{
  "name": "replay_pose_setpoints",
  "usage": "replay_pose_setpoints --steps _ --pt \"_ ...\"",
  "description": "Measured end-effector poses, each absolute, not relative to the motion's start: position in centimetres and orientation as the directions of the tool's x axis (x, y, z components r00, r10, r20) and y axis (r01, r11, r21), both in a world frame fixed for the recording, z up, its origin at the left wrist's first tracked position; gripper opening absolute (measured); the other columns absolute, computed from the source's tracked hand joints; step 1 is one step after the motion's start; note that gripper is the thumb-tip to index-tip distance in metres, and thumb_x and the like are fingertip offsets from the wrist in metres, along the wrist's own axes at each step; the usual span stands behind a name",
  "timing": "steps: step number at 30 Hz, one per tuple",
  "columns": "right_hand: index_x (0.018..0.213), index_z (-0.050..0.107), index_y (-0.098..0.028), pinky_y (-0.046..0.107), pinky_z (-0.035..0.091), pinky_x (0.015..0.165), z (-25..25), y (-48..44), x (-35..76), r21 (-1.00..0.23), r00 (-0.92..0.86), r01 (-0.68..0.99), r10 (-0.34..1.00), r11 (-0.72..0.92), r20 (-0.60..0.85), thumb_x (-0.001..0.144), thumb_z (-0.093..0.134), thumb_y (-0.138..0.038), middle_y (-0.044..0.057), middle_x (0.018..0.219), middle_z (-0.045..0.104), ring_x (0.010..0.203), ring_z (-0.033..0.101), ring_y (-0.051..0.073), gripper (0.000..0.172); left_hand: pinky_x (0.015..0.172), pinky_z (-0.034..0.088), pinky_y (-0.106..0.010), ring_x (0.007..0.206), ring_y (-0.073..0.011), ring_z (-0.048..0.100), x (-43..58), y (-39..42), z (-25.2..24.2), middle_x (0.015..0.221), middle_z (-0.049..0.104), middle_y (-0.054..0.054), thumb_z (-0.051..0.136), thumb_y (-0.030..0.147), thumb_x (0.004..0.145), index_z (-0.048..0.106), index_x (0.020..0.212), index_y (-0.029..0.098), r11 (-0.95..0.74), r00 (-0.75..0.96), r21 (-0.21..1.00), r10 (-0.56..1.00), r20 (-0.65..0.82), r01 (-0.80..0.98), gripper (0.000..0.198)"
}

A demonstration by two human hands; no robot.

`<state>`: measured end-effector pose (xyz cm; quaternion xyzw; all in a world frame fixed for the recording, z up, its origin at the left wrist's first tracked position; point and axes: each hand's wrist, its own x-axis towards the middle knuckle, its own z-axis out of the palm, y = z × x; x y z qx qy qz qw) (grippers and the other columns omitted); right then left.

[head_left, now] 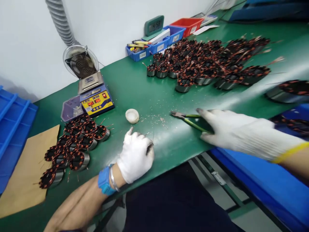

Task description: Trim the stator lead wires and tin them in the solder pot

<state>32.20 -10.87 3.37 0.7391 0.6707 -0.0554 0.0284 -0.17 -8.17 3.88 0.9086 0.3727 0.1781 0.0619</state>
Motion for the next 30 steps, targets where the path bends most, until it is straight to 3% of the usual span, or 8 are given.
replay_pose_setpoints --steps 3,9,16,20,22,24,26,30 --pt "0.114 0.07 -0.008 0.05 0.055 0.074 6.9 -10.1 28.9 0.13 0.09 0.99 0.954 -0.054 -0.286 0.085 0.059 -0.028 0.023 0.1 0.071 0.093 0.073 0.043 0.037 0.116 0.043 -0.056 0.084 -0.0214 0.065 -0.1 -8.3 3.9 0.081 0.067 -0.002 0.055 0.015 0.091 0.064 0.08 0.022 -0.705 0.65 0.222 0.708 0.277 0.673 0.016" --pt "0.109 0.073 -0.005 0.048 0.055 0.077 7.4 -8.8 26.8 0.092 0.192 0.98 0.963 -0.178 -0.187 0.086 0.06 -0.027 0.027 0.107 0.07 0.099 0.071 0.042 0.034 0.105 0.047 -0.06 0.067 -0.0214 0.062 0.3 -7.6 3.8 0.069 0.061 0.0 0.047 0.013 0.093 0.058 0.072 0.023 -0.77 0.726 0.094 0.629 0.279 0.631 0.025" --pt "0.149 0.052 -0.015 0.048 0.046 0.105 3.9 -9.5 28.1 -0.225 0.225 0.95 0.974 -0.217 0.008 0.092 0.055 -0.029 0.019 0.136 0.061 0.124 0.057 0.035 0.059 0.105 0.049 -0.057 0.064 -0.0229 0.063 0.4 -7.4 3.4 0.067 0.063 -0.001 0.046 0.016 0.097 0.06 0.075 0.023 -0.794 0.734 0.013 0.569 0.371 0.608 0.027" --pt "0.157 0.038 -0.014 0.046 0.052 0.096 4.0 -10.9 27.0 -0.465 0.254 0.857 0.967 -0.224 0.003 0.095 0.043 -0.029 0.019 0.13 0.061 0.111 0.063 0.03 0.064 0.112 0.044 -0.064 0.093 -0.0304 0.072 0.2 -8.0 3.7 0.098 0.076 -0.01 0.059 0.025 0.091 0.069 0.1 0.02 -0.725 0.649 0.128 0.669 0.363 0.677 0.014" --pt "0.151 0.041 -0.018 0.039 0.055 0.079 3.8 -12.4 25.3 -0.742 0.168 0.644 0.98 -0.189 -0.104 0.093 0.042 -0.034 0.01 0.107 0.065 0.085 0.064 0.023 0.06 0.115 0.042 -0.065 0.102 -0.0311 0.072 0.0 -8.4 4.1 0.1 0.078 -0.01 0.059 0.023 0.089 0.069 0.093 0.023 -0.719 0.643 0.155 0.682 0.348 0.678 0.01" --pt "0.137 0.048 -0.022 0.035 0.052 0.066 3.2 -14.4 23.3 -0.96 -0.032 0.075 0.962 -0.268 -0.271 0.086 0.052 -0.042 0.001 0.087 0.057 0.068 0.056 0.017 0.055 0.116 0.043 -0.062 0.106 -0.0291 0.072 0.1 -8.7 4.5 0.093 0.077 -0.007 0.057 0.017 0.09 0.068 0.082 0.025 -0.723 0.646 0.179 0.682 0.342 0.668 0.015" --pt "0.122 0.053 -0.025 0.033 0.05 0.064 2.5 -16.3 21.7 -0.824 -0.285 -0.335 0.883 -0.457 -0.374 0.076 0.07 -0.05 -0.002 0.083 0.052 0.068 0.054 0.015 0.056 0.116 0.044 -0.06 0.106 -0.0271 0.072 0.2 -8.7 4.6 0.09 0.077 -0.006 0.057 0.015 0.089 0.068 0.078 0.025 -0.719 0.638 0.21 0.688 0.344 0.662 0.018" --pt "0.118 0.057 -0.023 0.032 0.051 0.07 2.2 -18.0 20.1 -0.721 -0.479 -0.299 0.752 -0.625 -0.453 0.072 0.081 -0.056 0.001 0.091 0.054 0.079 0.057 0.017 0.062 0.12 0.041 -0.06 0.103 -0.0249 0.072 0.2 -8.3 4.0 0.09 0.076 -0.005 0.06 0.015 0.089 0.067 0.077 0.024 -0.702 0.621 0.237 0.708 0.335 0.672 0.017"
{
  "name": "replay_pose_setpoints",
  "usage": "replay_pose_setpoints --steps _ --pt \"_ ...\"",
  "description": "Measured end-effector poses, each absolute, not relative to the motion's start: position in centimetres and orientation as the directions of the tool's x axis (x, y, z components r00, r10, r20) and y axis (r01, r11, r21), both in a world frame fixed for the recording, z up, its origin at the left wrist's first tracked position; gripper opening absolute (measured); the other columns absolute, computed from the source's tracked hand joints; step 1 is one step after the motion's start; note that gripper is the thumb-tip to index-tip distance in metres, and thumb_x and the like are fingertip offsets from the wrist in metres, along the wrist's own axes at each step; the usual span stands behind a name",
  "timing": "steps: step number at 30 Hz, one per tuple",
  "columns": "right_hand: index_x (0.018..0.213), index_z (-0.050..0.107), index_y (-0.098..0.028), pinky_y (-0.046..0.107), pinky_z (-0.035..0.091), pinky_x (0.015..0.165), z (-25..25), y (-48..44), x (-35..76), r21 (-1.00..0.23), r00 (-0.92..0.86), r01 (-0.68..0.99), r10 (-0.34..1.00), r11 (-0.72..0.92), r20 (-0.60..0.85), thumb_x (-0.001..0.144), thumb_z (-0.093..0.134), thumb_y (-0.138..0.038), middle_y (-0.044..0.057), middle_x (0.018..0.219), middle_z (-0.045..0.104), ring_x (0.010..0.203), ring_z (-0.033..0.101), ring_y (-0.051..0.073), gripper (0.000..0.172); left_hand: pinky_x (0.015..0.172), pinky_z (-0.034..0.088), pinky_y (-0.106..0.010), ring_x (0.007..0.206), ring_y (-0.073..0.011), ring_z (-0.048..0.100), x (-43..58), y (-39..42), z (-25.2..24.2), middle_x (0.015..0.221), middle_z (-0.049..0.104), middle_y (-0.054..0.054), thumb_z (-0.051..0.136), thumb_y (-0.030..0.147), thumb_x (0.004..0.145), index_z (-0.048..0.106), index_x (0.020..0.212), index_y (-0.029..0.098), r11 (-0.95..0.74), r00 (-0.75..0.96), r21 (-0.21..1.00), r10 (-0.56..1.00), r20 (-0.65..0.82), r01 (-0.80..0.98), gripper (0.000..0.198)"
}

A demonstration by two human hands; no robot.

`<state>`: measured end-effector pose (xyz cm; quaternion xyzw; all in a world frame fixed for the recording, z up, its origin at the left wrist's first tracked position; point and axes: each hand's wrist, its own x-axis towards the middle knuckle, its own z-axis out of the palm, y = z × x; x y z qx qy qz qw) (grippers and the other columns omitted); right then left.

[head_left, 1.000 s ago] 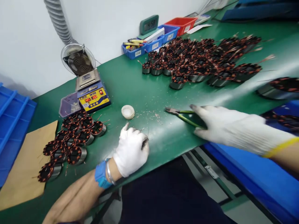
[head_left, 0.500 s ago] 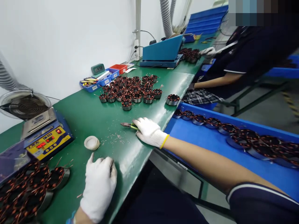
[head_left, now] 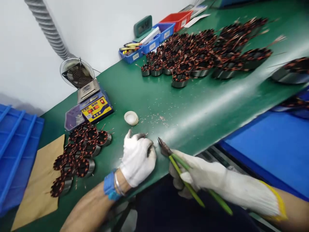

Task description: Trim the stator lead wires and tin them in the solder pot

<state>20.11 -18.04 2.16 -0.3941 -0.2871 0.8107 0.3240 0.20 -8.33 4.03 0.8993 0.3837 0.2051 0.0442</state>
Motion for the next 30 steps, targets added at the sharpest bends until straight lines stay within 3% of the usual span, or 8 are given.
replay_pose_setpoints --steps 5,11,17,22,26,30 --pt "0.142 0.05 -0.021 0.03 0.047 0.066 3.7 -17.5 19.3 -0.787 -0.471 -0.171 0.751 -0.592 -0.463 0.072 0.077 -0.055 0.0 0.089 0.053 0.073 0.05 0.015 0.082 0.121 0.04 -0.061 0.104 -0.025 0.071 -0.1 -8.4 3.8 0.093 0.076 -0.005 0.06 0.016 0.091 0.068 0.082 0.024 -0.703 0.622 0.25 0.708 0.335 0.665 0.014" --pt "0.139 0.058 -0.02 0.028 0.045 0.062 4.1 -17.5 18.9 -0.809 -0.406 -0.105 0.768 -0.578 -0.495 0.072 0.076 -0.049 -0.001 0.082 0.05 0.068 0.045 0.014 0.075 0.118 0.044 -0.06 0.1 -0.0255 0.072 0.2 -8.3 4.3 0.087 0.076 -0.005 0.06 0.014 0.089 0.068 0.081 0.023 -0.713 0.636 0.242 0.698 0.328 0.658 0.016" --pt "0.144 0.059 -0.027 0.03 0.051 0.063 4.0 -17.8 19.0 -0.83 -0.364 -0.04 0.781 -0.557 -0.507 0.076 0.077 -0.04 0.001 0.079 0.059 0.068 0.052 0.017 0.072 0.118 0.043 -0.062 0.101 -0.0259 0.073 0.2 -8.2 4.5 0.089 0.077 -0.006 0.059 0.014 0.089 0.07 0.083 0.022 -0.716 0.655 0.221 0.696 0.295 0.662 0.015" --pt "0.149 0.052 -0.028 0.031 0.055 0.067 3.0 -18.1 18.5 -0.807 -0.348 -0.091 0.778 -0.583 -0.523 0.085 0.071 -0.048 -0.001 0.083 0.055 0.069 0.053 0.016 0.07 0.122 0.038 -0.063 0.102 -0.0247 0.073 0.1 -8.2 4.3 0.089 0.077 -0.005 0.059 0.014 0.09 0.07 0.081 0.023 -0.72 0.66 0.228 0.692 0.291 0.655 0.017" --pt "0.153 0.047 -0.026 0.034 0.058 0.072 2.8 -18.1 18.6 -0.819 -0.317 0.037 0.77 -0.573 -0.553 0.088 0.068 -0.052 0.001 0.09 0.057 0.074 0.057 0.016 0.074 0.121 0.038 -0.065 0.102 -0.0267 0.073 0.0 -8.2 4.4 0.086 0.076 -0.006 0.06 0.015 0.088 0.07 0.079 0.023 -0.735 0.68 0.222 0.678 0.281 0.641 0.016" --pt "0.152 0.048 -0.023 0.032 0.054 0.067 3.3 -17.6 19.4 -0.803 -0.358 -0.033 0.757 -0.596 -0.547 0.086 0.07 -0.05 -0.001 0.083 0.055 0.068 0.054 0.015 0.075 0.122 0.037 -0.064 0.098 -0.0262 0.074 -0.3 -8.0 4.9 0.084 0.076 -0.005 0.062 0.015 0.081 0.068 0.072 0.024 -0.754 0.72 0.275 0.654 0.232 0.596 0.014"
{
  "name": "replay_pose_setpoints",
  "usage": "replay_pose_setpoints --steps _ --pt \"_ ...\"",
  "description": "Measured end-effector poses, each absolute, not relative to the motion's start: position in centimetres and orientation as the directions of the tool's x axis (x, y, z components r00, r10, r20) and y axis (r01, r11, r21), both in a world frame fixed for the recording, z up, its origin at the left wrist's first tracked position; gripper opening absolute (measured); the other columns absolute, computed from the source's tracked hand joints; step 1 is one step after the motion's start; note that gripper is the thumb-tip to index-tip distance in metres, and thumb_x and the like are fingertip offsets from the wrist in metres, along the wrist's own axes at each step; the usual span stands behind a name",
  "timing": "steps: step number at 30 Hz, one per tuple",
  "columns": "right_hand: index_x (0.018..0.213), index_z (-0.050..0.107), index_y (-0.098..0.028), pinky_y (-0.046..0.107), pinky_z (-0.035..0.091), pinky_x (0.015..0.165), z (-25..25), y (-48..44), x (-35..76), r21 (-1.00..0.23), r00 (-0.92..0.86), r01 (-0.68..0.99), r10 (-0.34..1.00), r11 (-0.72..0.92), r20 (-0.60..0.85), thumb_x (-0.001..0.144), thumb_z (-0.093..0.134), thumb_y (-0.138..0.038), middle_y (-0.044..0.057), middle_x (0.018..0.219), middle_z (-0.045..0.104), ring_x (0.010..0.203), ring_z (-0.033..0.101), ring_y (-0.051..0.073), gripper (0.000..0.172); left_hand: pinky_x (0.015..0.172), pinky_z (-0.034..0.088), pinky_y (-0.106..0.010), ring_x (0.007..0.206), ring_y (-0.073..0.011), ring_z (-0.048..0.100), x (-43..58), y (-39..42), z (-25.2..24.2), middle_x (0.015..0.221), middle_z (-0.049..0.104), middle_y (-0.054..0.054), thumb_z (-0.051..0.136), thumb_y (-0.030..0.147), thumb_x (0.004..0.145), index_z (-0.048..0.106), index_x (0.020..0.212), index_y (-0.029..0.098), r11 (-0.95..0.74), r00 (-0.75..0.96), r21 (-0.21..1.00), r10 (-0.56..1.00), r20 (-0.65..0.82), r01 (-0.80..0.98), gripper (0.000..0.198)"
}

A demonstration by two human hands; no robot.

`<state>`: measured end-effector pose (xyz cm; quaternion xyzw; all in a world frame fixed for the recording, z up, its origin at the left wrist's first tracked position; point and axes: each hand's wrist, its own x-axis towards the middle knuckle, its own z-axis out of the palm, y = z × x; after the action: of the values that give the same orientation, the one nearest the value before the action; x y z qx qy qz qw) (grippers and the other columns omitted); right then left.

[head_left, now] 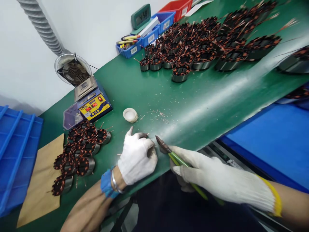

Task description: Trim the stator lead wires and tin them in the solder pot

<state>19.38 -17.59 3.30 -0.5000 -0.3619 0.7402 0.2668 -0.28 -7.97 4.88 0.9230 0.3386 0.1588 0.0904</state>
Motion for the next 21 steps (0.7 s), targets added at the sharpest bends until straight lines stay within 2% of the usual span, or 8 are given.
replay_pose_setpoints --steps 5,9,14,17,21 --pt "0.14 0.061 -0.026 0.033 0.054 0.067 3.7 -16.4 20.1 -0.833 -0.375 0.051 0.762 -0.551 -0.528 0.08 0.073 -0.041 0.002 0.085 0.066 0.073 0.061 0.019 0.062 0.124 0.035 -0.061 0.089 -0.023 0.074 -0.6 -7.8 5.1 0.087 0.077 -0.004 0.062 0.014 0.076 0.068 0.072 0.024 -0.756 0.739 0.321 0.643 0.202 0.57 0.013" --pt "0.129 0.068 -0.028 0.032 0.054 0.065 2.6 -16.1 20.0 -0.854 -0.335 0.108 0.79 -0.509 -0.514 0.083 0.071 -0.04 0.002 0.082 0.07 0.071 0.063 0.021 0.048 0.124 0.036 -0.061 0.082 -0.0214 0.073 -0.5 -7.7 5.1 0.08 0.075 -0.002 0.06 0.014 0.075 0.068 0.073 0.025 -0.77 0.752 0.32 0.625 0.208 0.551 0.014" --pt "0.125 0.071 -0.024 0.034 0.057 0.075 1.4 -16.1 20.2 -0.919 -0.251 0.204 0.889 -0.338 -0.383 0.086 0.068 -0.043 0.004 0.089 0.073 0.08 0.066 0.024 0.043 0.122 0.037 -0.063 0.079 -0.0218 0.073 -0.3 -7.6 5.3 0.075 0.073 -0.003 0.058 0.014 0.074 0.067 0.07 0.024 -0.773 0.755 0.322 0.622 0.208 0.547 0.014" --pt "0.126 0.072 -0.024 0.041 0.058 0.083 2.4 -15.5 21.3 -0.892 -0.123 0.356 0.933 -0.277 -0.339 0.089 0.064 -0.051 0.007 0.095 0.076 0.089 0.069 0.03 0.047 0.12 0.039 -0.064 0.085 -0.0239 0.074 -0.3 -7.7 5.2 0.077 0.074 -0.004 0.06 0.015 0.075 0.067 0.069 0.024 -0.779 0.75 0.316 0.618 0.237 0.542 0.013" --pt "0.137 0.066 -0.031 0.054 0.05 0.107 4.6 -14.5 23.1 -0.804 0.189 0.514 0.954 -0.299 -0.234 0.089 0.057 -0.058 0.01 0.122 0.075 0.117 0.067 0.04 0.056 0.12 0.041 -0.06 0.093 -0.0243 0.075 -0.3 -8.0 4.9 0.08 0.075 -0.004 0.062 0.017 0.077 0.067 0.077 0.023 -0.784 0.687 0.348 0.619 0.381 0.513 0.008"
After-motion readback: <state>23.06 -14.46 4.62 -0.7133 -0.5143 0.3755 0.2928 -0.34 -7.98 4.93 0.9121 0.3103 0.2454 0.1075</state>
